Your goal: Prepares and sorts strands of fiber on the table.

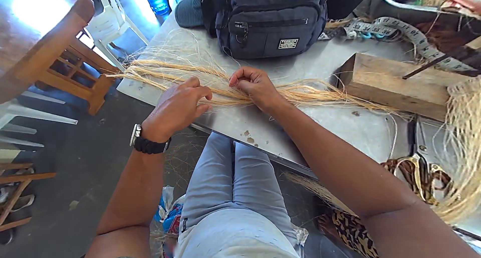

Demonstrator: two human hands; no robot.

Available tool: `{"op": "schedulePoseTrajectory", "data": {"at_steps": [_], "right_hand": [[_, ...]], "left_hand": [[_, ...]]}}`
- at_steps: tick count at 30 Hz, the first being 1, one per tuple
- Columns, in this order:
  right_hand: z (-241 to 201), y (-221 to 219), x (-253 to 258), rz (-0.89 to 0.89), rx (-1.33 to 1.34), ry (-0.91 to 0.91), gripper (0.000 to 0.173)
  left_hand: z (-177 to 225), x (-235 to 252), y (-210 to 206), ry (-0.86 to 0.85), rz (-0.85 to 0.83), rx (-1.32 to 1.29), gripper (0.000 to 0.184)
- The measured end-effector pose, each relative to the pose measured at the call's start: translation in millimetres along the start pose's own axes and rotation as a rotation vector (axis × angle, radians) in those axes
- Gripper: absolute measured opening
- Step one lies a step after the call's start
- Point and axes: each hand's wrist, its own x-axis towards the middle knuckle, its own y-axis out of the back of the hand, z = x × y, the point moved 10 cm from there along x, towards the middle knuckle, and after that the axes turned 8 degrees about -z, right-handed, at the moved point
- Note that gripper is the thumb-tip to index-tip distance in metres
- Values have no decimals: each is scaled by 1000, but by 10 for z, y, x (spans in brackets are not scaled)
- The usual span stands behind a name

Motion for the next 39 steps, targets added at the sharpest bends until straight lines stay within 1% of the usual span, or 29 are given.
{"op": "schedulePoseTrajectory", "data": {"at_steps": [3,5,7,10,12,14,20,24,28,31,34,37,39], "right_hand": [[14,-9,1,-12,-19,-11,14],[-3,-35,0,-35,-38,2,14],[-38,-68,-4,-67,-83,26,12],[-72,-172,-13,-164,-178,66,11],[-72,-244,-26,-222,-227,95,15],[-89,-261,-33,-245,-229,127,18],[-78,-121,4,-195,-30,147,19],[-73,-118,5,-206,14,145,17],[-67,-139,15,-232,21,145,19],[-65,-146,13,-238,-2,141,21],[-41,-180,8,-264,-46,129,20],[-58,-142,11,-220,-1,144,20],[-86,-64,9,-130,53,168,19]], "left_hand": [[-85,109,-111,66,-39,57,19],[-90,171,-218,82,-86,80,11],[-56,209,-258,63,-104,82,11],[-2,214,-100,-22,-5,46,14],[42,196,61,-82,78,10,16],[67,194,177,-110,114,-31,17],[-93,190,388,-149,120,-126,20],[-246,50,575,-158,83,-173,22],[-441,-35,647,-128,74,-390,20],[-460,-85,665,-171,82,-564,19],[-457,-131,662,-219,49,-707,20],[-486,-152,665,-217,15,-736,19],[-491,-127,650,-151,15,-659,19]]}}
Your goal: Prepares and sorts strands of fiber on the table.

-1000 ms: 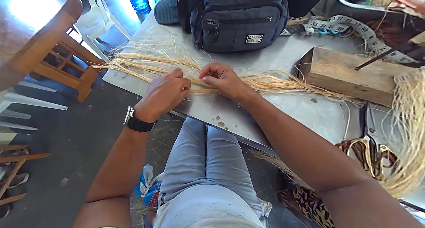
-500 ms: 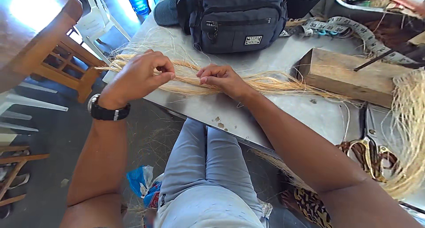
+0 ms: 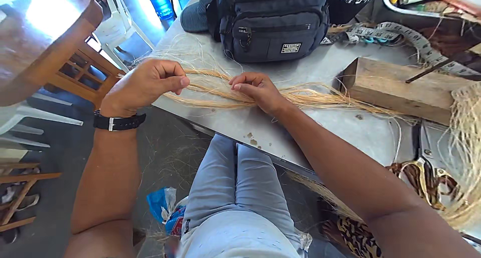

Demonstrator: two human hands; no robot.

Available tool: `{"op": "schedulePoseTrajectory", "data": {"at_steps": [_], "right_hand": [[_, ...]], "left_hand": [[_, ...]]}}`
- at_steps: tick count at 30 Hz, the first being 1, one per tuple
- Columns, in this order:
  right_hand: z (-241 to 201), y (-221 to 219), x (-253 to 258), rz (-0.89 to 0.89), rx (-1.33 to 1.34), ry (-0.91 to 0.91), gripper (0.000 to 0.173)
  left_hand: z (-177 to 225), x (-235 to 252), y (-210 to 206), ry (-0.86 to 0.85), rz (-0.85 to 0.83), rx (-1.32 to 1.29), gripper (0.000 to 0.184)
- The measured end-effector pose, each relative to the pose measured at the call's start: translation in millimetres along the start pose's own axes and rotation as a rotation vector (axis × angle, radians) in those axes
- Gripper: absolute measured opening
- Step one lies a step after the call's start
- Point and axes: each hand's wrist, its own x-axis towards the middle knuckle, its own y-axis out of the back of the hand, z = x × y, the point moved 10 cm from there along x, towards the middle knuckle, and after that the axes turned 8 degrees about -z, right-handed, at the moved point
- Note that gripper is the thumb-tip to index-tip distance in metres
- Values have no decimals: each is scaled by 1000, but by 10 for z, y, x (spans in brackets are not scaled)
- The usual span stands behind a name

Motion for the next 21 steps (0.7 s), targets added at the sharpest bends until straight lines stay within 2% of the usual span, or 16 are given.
{"op": "schedulePoseTrajectory", "data": {"at_steps": [4,8,10,14,21], "right_hand": [[-232,175,-22,160,-139,116,15],[-598,82,-59,174,-369,192,17],[-617,-72,-42,98,-312,148,19],[-403,-336,-33,-45,-24,-27,20],[-430,-175,-19,-37,115,49,13]], "left_hand": [[-104,154,-155,108,-42,200,22],[-40,337,-336,74,-64,248,24],[31,407,-404,34,-53,242,23],[165,483,-492,-31,-18,203,21],[88,364,-401,-61,-57,228,22]]}}
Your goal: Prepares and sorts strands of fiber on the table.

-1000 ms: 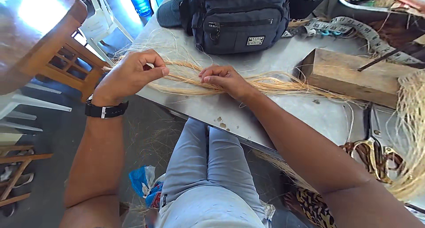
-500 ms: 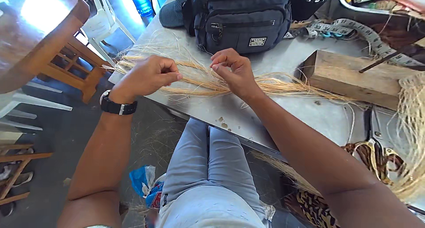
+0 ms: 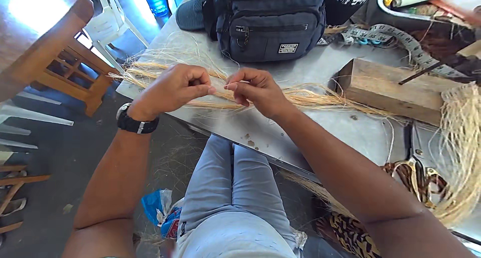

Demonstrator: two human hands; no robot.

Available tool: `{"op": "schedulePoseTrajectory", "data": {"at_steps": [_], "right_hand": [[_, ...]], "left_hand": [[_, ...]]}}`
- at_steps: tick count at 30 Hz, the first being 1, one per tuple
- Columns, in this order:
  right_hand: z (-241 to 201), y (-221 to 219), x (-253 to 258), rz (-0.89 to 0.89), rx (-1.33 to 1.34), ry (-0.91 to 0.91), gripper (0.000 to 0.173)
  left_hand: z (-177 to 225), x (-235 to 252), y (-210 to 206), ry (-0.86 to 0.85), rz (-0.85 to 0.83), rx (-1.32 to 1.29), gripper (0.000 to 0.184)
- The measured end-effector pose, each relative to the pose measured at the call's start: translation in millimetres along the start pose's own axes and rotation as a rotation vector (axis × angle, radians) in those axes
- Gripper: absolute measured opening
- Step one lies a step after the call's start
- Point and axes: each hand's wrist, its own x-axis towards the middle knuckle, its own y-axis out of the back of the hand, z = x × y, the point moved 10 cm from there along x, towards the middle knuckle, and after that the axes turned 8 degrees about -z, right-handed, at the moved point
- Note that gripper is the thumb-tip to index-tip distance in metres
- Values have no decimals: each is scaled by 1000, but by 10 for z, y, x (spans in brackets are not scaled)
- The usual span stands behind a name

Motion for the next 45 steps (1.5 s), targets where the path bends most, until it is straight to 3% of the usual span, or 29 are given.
{"op": "schedulePoseTrajectory", "data": {"at_steps": [5,14,16,20,23,25,27,28,32,34,36,39,45], "right_hand": [[-14,435,-8,132,222,-29,21],[-30,1201,-164,405,535,69,34],[-32,1306,-201,459,572,83,33],[-92,1344,-208,462,563,118,31],[-163,1154,-138,365,517,112,30],[-213,1036,-99,294,494,127,28],[-260,944,-79,243,467,138,25],[-288,883,-68,220,445,137,24],[-397,462,-24,40,296,138,21],[-375,226,-12,-71,189,113,18],[-298,35,-30,-153,89,65,15],[-182,-82,-49,-203,-9,-4,13],[22,93,-23,-125,-129,-141,14]], "left_hand": [[-205,-418,388,26,111,-98,17],[-1081,-1138,875,137,444,-354,11],[-1262,-1306,986,171,595,-426,13],[-1469,-1777,1175,399,1067,-394,10],[-1250,-2059,1284,453,1325,-232,25],[-972,-2103,1374,363,1401,-104,22],[-598,-1922,1338,255,1355,-84,18],[-405,-1737,1245,207,1256,-113,24],[323,-727,180,89,473,-257,37],[430,-379,-287,93,277,-403,43],[438,-217,-375,55,338,-587,42],[330,-217,-62,-31,570,-766,36],[-31,-1061,747,26,895,-645,33]]}}
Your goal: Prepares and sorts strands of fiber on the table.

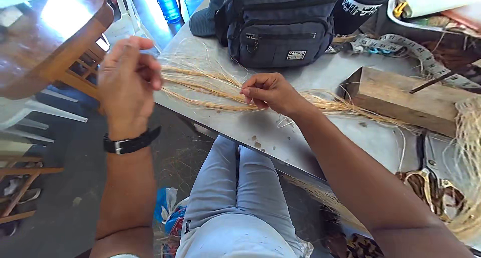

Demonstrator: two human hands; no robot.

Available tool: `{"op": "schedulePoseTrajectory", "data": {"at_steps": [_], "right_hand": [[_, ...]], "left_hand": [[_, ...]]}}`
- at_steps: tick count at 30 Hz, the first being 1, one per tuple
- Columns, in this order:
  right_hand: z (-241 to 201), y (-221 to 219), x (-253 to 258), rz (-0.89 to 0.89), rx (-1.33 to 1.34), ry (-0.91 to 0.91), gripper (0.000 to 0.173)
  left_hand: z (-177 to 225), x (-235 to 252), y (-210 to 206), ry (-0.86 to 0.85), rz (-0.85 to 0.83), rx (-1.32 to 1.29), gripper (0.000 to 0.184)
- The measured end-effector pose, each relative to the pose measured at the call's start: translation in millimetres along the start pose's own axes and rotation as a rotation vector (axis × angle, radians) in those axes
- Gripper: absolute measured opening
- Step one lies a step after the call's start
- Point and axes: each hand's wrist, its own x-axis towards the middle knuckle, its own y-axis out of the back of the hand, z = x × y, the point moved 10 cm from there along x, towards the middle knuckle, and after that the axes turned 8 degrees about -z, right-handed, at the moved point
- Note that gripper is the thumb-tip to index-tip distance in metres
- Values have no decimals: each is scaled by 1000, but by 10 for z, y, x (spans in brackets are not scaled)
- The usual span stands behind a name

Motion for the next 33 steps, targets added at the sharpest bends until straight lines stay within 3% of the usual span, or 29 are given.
{"op": "schedulePoseTrajectory", "data": {"at_steps": [7,15,18,22,26,30,33], "right_hand": [[72,-31,-24,34,-163,-98,12],[103,-3,-81,91,-411,-141,11],[34,-32,-83,98,-576,-135,12],[12,-52,-103,57,-730,-157,15],[96,-82,-130,34,-840,-170,16],[237,-49,-123,37,-846,-204,17],[248,-41,-128,49,-834,-205,16]], "left_hand": [[267,-324,1136,-49,319,110,32],[187,-582,1422,-24,322,94,27],[11,-679,1501,20,316,-43,28],[-464,-965,1567,224,323,-240,34],[-885,-1106,1819,252,366,-315,32],[-1211,-1231,2265,239,346,-308,31],[-1388,-1505,2912,186,455,-317,28]]}}
